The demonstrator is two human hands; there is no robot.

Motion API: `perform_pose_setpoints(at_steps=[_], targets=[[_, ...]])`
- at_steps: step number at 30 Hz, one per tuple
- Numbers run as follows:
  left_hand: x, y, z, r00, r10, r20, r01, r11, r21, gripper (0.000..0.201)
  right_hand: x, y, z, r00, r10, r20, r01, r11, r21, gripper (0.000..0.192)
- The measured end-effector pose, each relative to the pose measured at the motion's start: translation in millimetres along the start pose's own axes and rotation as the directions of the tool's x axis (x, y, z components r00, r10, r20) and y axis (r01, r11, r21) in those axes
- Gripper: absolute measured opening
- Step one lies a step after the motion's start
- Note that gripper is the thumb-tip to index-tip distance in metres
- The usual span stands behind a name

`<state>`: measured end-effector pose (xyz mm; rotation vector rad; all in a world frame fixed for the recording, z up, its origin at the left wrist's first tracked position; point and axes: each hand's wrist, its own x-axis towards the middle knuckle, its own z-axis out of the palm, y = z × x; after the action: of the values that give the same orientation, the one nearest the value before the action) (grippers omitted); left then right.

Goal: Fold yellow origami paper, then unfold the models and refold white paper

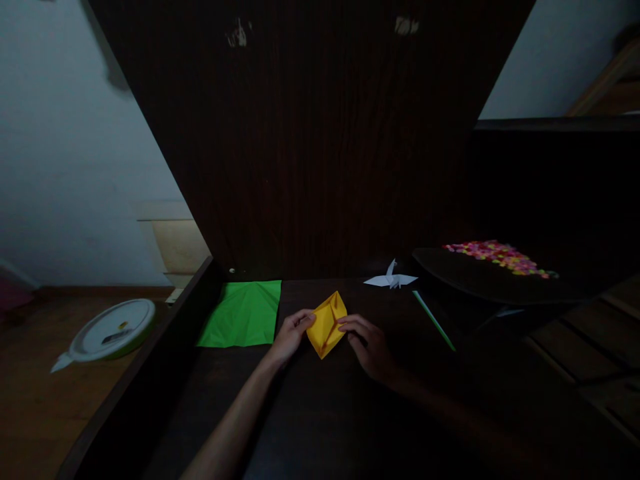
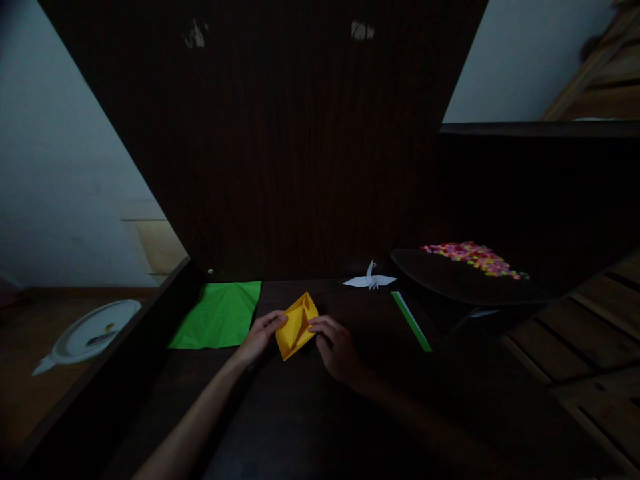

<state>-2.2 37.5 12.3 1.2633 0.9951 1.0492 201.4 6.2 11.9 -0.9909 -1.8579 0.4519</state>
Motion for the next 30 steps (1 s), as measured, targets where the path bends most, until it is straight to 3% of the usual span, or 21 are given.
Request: perform_pose_setpoints(at_steps=[7,15,21,26,30], targets=[[-4.3,-7.6,5.0,0.999,0.011,-0.048,-0.013,0.999,-0.037,0.044,22.2,4.6,4.9,0.958,0.252,-0.133,-0.253,0.967,0.006,0.017],[-8.2,-4.9,10.8,0.990,0.115,-0.079,-0.112,0.993,0.046,0.046,50.4,-8.6,4.3,0.973,0.229,-0.033,-0.230,0.972,-0.035,0.012],[-8.0,-7.2,10.8,0.991,0.107,-0.076,-0.103,0.993,0.057,0.045,58.8,-5.3,5.8,0.972,0.235,-0.004,-0.235,0.972,0.012,0.014],[-5.3,-8.7,8.8,0.994,0.083,-0.072,-0.080,0.996,0.034,0.046,63.2,-4.9,2.0,0.938,0.339,0.069,-0.345,0.932,0.114,0.014],[-5.7,-8.3,7.1,0.996,0.059,-0.064,-0.058,0.998,0.025,0.045,68.8,-1.7,-1.4,0.867,0.463,0.185,-0.499,0.801,0.331,0.012]])
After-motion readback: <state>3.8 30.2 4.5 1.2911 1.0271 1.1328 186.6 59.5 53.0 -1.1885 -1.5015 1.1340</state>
